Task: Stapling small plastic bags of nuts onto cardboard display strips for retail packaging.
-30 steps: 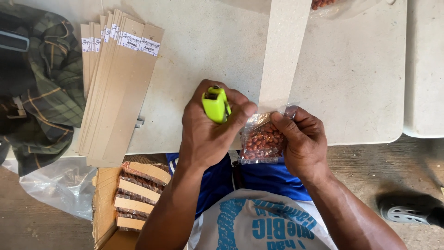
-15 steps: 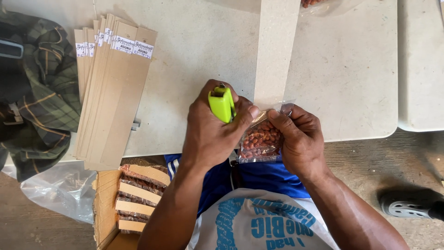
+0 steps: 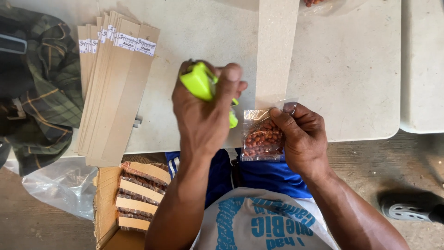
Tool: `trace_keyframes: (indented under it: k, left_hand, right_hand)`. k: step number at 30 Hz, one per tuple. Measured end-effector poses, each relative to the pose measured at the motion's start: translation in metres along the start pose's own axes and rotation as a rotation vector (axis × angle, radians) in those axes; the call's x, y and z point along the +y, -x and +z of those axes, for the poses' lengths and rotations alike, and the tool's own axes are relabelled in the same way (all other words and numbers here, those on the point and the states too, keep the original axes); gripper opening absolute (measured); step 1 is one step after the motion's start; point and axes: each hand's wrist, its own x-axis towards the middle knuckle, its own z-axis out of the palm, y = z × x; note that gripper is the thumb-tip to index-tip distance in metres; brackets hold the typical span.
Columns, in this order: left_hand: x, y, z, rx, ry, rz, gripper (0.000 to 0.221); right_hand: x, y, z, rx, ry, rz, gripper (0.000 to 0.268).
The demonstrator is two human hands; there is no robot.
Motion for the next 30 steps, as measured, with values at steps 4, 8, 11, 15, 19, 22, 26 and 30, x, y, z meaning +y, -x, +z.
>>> trace_keyframes:
  k: [4,8,11,15,19,22,26,30]
  left_hand:
    - [0.023,0.002,0.022,0.002,-0.129,-0.047,0.033]
    - [0.03,0.0,0.035,0.03,-0.126,-0.194,0.043]
    - [0.028,-0.003,0.042,0.076,-0.119,-0.196,0.047]
    - [0.029,-0.008,0.045,0.174,-0.045,-0.251,0.047]
    - [0.024,-0.011,0.049,0.228,0.008,-0.202,0.047]
    - [0.024,-0.014,0.049,0.241,0.006,-0.208,0.051]
    - [0.031,-0.016,0.051,0.217,-0.006,-0.204,0.048]
    - [0.018,-0.017,0.055,0.277,0.062,-0.231,0.051]
  right_hand:
    - [-0.003,0.004,0.006,-0.051,-0.026,-0.026,0.021]
    - [-0.005,0.008,0.007,-0.004,0.072,-0.045,0.018]
    - [0.002,0.01,0.006,0.009,0.11,-0.091,0.014]
    - [0.0,0.011,0.012,0.017,0.242,-0.205,0.009]
    - [0.001,0.013,0.016,0.063,0.302,-0.27,0.011]
    - [0.0,0.013,0.017,0.066,0.396,-0.336,0.018]
    - [0.0,0.013,0.019,0.1,0.465,-0.341,0.016]
    - [0.001,0.012,0.02,0.094,0.478,-0.354,0.017]
